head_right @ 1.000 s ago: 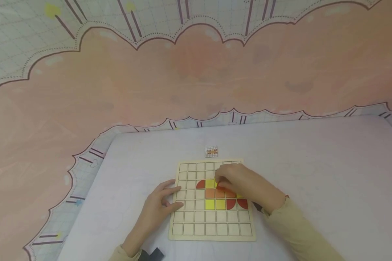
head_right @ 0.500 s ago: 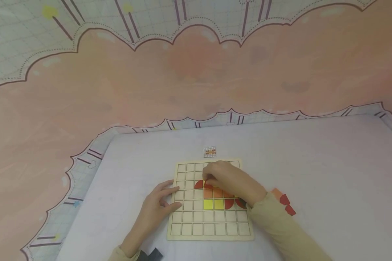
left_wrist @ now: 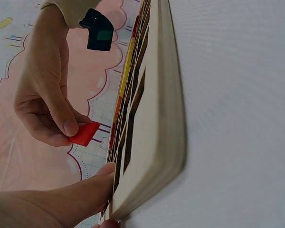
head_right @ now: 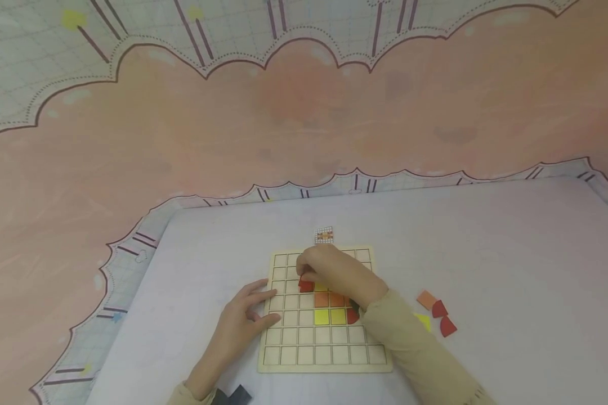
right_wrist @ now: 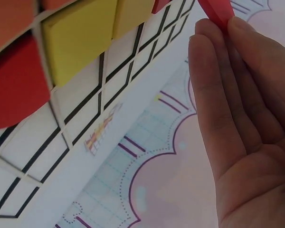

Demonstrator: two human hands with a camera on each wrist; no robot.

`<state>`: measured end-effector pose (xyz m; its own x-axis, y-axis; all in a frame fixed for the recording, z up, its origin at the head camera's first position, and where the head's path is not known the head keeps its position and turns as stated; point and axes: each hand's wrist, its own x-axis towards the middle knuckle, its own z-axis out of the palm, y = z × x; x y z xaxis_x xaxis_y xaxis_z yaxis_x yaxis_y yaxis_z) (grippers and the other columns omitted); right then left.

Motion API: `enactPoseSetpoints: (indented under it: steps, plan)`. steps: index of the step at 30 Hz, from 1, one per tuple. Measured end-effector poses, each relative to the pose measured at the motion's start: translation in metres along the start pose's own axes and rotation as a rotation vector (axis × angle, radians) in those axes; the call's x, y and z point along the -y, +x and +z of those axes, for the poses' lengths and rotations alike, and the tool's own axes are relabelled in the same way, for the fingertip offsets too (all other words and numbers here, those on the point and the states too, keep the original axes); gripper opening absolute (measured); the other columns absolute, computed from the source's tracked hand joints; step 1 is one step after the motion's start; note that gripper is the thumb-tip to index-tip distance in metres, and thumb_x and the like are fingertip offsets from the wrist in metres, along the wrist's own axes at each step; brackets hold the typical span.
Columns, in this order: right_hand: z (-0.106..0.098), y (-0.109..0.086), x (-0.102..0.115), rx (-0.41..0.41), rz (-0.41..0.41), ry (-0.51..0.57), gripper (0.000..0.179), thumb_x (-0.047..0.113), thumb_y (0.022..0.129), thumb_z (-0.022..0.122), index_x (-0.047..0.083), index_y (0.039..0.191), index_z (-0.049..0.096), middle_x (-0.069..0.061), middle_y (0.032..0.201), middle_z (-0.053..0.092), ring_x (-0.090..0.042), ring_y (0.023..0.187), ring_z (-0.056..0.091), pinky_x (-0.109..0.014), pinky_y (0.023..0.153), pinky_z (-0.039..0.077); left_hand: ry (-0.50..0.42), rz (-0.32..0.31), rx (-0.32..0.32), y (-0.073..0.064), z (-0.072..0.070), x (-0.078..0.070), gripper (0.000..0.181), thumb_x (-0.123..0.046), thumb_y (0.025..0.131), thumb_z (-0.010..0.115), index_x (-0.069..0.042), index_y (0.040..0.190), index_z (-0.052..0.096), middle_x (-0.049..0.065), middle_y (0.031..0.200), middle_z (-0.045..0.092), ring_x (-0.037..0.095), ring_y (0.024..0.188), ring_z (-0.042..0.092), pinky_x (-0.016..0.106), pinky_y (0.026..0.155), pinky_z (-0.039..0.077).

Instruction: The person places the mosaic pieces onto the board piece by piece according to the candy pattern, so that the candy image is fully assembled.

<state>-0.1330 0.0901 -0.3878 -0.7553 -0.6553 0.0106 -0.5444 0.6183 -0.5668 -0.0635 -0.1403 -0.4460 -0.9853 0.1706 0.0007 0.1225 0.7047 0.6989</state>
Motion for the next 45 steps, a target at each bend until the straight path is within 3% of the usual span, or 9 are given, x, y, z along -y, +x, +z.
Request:
enactPoseSetpoints:
  steps: [20, 45]
  plan:
    - [0.023, 0.022, 0.009, 0.020, -0.017, -0.015, 0.006, 0.011, 0.090, 0.073, 0.014, 0.085, 0.073, 0.009, 0.081, 0.067, -0.008, 0.072, 0.055, -0.022, 0.071, 0.053, -0.010, 0.008, 0.008, -0.002, -0.002, 0.002, 0.047, -0.018, 0.080, 0.083, -0.005, 0.123, 0.069, 0.008, 0.145, 0.051, -0.002, 0.059, 0.054, 0.016, 0.058, 0.050]
    - [0.028, 0.030, 0.013, -0.003, -0.015, -0.093, 0.011, 0.010, 0.089, 0.074, 0.014, 0.079, 0.073, 0.010, 0.074, 0.066, -0.006, 0.067, 0.054, -0.022, 0.067, 0.052, -0.021, 0.011, 0.009, -0.002, -0.003, 0.000, 0.047, -0.019, 0.080, 0.083, -0.006, 0.123, 0.069, 0.009, 0.146, 0.051, -0.001, 0.059, 0.054, 0.016, 0.058, 0.050]
